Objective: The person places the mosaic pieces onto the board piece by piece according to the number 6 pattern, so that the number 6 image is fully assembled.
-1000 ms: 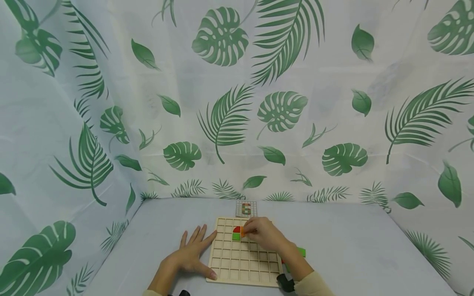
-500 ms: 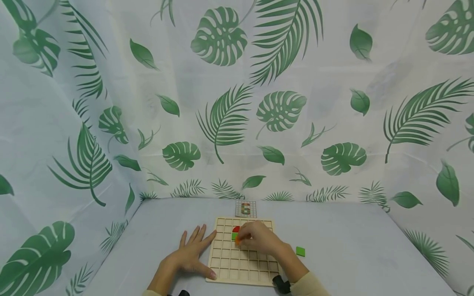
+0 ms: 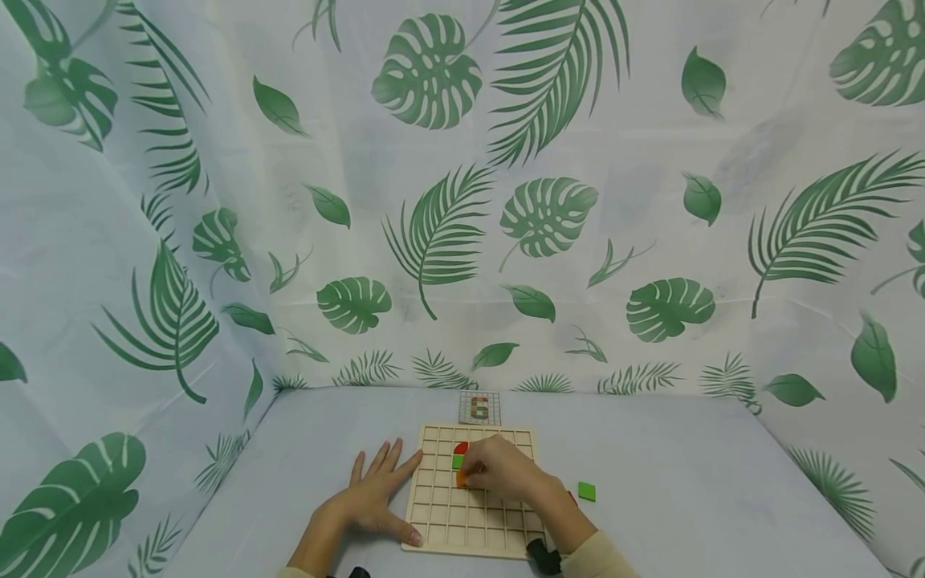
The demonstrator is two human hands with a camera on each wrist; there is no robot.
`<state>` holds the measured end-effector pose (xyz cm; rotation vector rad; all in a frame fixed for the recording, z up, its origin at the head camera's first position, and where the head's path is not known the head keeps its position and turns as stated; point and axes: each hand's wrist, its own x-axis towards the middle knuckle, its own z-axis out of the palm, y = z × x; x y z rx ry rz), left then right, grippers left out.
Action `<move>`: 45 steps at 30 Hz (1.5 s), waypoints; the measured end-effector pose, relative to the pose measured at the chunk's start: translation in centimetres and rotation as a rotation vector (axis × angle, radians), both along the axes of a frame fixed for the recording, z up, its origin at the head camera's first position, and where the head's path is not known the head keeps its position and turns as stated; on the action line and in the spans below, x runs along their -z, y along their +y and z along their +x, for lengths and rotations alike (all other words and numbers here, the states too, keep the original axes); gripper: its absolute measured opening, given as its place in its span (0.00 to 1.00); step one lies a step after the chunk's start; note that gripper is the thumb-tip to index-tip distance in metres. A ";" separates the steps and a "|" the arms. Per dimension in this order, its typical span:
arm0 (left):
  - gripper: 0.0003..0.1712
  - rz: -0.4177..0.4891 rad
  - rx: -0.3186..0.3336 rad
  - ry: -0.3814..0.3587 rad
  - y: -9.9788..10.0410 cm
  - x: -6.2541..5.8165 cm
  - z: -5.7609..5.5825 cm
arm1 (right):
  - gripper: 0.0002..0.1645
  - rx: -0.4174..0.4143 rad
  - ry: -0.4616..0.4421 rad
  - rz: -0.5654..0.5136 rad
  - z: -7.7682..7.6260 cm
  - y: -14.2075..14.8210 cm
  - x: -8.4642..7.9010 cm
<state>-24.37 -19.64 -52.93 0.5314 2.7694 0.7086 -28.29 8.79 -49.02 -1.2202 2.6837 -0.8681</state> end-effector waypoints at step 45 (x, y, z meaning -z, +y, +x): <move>0.78 -0.007 0.001 0.012 -0.1 0.2 -0.1 | 0.08 -0.015 0.087 0.061 0.2 -1.2 0.6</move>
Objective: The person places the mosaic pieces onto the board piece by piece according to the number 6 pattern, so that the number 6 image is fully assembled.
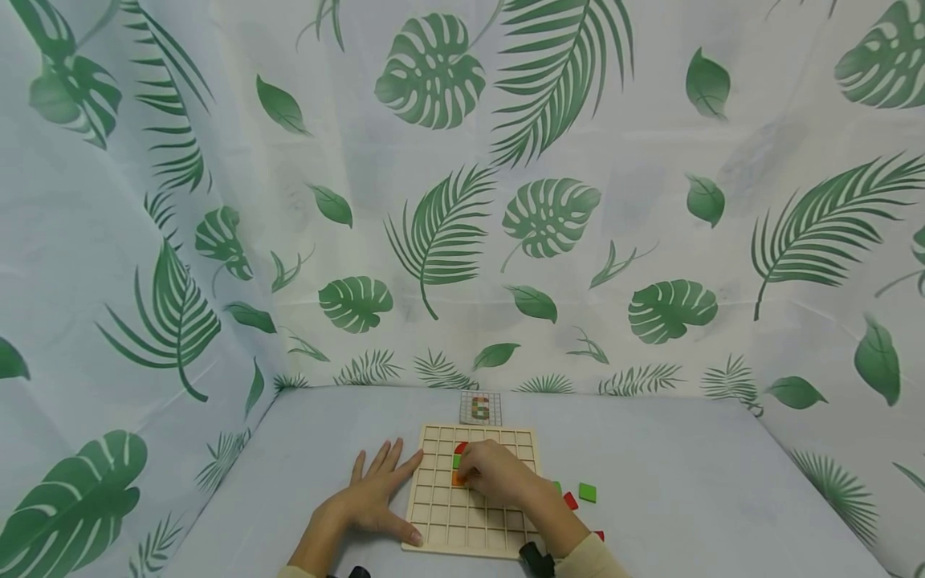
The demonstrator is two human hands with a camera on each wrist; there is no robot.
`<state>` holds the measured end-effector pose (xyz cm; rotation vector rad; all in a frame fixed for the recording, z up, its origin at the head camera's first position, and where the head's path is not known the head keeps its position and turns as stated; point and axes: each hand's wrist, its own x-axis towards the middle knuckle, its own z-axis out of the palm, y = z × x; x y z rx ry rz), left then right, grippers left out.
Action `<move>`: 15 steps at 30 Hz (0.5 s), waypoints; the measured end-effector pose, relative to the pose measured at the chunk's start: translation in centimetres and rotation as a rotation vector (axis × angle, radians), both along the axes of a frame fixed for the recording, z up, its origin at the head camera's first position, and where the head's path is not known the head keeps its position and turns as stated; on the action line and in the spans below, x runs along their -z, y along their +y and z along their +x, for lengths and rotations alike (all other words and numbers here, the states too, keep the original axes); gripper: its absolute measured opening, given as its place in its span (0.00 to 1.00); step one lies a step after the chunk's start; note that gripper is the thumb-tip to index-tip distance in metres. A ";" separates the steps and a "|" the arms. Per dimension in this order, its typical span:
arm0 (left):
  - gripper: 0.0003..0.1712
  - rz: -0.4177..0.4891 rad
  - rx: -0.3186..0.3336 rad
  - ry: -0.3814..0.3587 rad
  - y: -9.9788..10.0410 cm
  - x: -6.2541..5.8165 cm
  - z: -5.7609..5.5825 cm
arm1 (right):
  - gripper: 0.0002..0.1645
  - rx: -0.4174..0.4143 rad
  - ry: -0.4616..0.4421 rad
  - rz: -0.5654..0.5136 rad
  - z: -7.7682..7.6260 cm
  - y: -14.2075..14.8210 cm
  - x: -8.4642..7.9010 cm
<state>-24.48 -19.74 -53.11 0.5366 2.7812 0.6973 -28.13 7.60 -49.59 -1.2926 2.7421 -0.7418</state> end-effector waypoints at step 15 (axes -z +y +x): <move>0.78 -0.009 -0.004 -0.008 0.0 0.0 -0.1 | 0.15 0.099 -0.068 -0.057 -0.5 2.6 -1.0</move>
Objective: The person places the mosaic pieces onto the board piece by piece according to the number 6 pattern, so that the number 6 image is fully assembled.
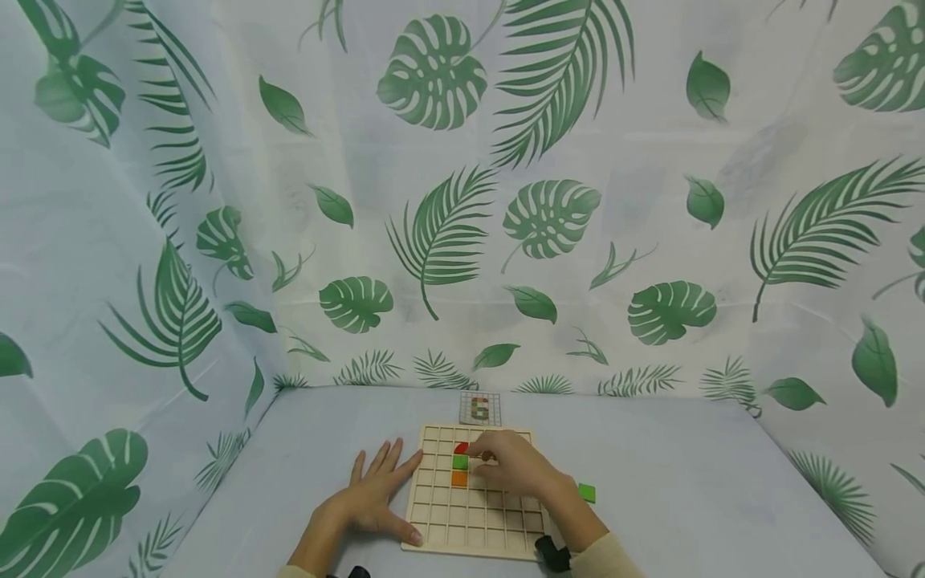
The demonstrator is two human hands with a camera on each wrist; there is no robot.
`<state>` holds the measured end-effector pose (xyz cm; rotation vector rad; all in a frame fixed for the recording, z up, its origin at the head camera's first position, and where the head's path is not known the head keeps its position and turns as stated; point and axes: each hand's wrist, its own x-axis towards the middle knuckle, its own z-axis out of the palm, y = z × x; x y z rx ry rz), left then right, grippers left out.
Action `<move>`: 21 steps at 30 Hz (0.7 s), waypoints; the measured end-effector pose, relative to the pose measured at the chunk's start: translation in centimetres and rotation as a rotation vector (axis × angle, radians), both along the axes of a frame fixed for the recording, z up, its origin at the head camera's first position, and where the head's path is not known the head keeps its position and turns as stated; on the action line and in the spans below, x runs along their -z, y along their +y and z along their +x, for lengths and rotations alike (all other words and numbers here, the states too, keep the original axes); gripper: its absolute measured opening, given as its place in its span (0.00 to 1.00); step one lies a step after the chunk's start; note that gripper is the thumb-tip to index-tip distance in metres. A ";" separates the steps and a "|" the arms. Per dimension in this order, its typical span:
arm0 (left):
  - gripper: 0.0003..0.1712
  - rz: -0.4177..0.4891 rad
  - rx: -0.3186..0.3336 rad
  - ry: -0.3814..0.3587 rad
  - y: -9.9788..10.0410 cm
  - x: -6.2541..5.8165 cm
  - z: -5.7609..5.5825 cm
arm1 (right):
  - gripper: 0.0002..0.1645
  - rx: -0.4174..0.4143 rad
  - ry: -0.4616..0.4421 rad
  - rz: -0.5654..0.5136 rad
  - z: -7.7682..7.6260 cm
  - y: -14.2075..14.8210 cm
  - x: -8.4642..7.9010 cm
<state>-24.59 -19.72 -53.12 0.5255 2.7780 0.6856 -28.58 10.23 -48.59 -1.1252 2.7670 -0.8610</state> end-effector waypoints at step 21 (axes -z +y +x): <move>0.79 0.014 -0.012 -0.001 0.2 -0.2 0.2 | 0.17 0.148 -0.017 -0.072 -0.8 5.6 -2.1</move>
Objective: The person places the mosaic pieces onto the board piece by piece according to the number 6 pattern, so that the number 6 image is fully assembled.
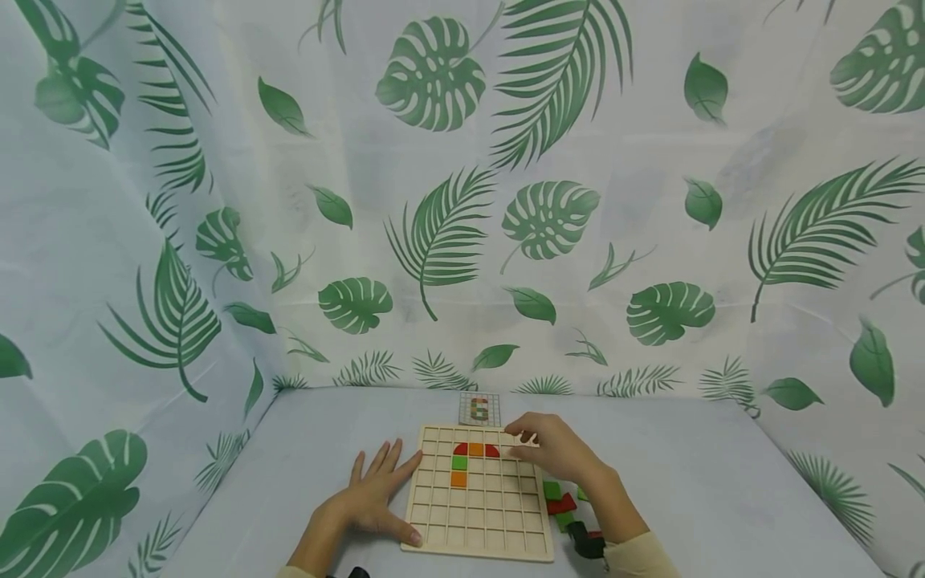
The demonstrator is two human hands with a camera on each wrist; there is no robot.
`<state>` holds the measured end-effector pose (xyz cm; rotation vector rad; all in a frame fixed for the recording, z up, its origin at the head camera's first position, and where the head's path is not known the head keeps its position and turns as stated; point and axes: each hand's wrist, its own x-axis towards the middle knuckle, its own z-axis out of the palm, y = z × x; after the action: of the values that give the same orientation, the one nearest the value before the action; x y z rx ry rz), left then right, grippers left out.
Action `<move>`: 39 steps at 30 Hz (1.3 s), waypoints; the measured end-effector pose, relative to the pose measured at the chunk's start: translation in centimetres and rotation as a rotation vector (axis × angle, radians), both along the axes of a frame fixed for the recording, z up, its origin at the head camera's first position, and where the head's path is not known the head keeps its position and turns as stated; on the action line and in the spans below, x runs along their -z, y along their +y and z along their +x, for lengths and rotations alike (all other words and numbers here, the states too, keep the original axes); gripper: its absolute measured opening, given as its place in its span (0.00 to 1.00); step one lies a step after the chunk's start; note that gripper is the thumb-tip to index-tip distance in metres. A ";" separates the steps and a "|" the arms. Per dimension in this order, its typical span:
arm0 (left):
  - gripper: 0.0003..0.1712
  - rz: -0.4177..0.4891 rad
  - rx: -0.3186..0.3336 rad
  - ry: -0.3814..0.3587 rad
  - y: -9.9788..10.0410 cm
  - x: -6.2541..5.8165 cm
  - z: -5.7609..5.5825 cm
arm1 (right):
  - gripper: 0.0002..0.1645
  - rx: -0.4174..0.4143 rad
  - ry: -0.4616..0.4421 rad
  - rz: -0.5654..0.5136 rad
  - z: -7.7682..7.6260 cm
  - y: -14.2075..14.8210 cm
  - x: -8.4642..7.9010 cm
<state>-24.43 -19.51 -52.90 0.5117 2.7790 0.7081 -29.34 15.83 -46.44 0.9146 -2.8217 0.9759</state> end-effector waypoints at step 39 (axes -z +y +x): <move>0.79 0.004 -0.001 -0.003 0.0 0.0 0.0 | 0.16 0.070 -0.288 0.037 0.0 4.1 0.2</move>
<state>-24.43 -19.53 -52.87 0.5097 2.7757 0.7135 -29.39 19.92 -46.68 0.7241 -3.0922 1.1336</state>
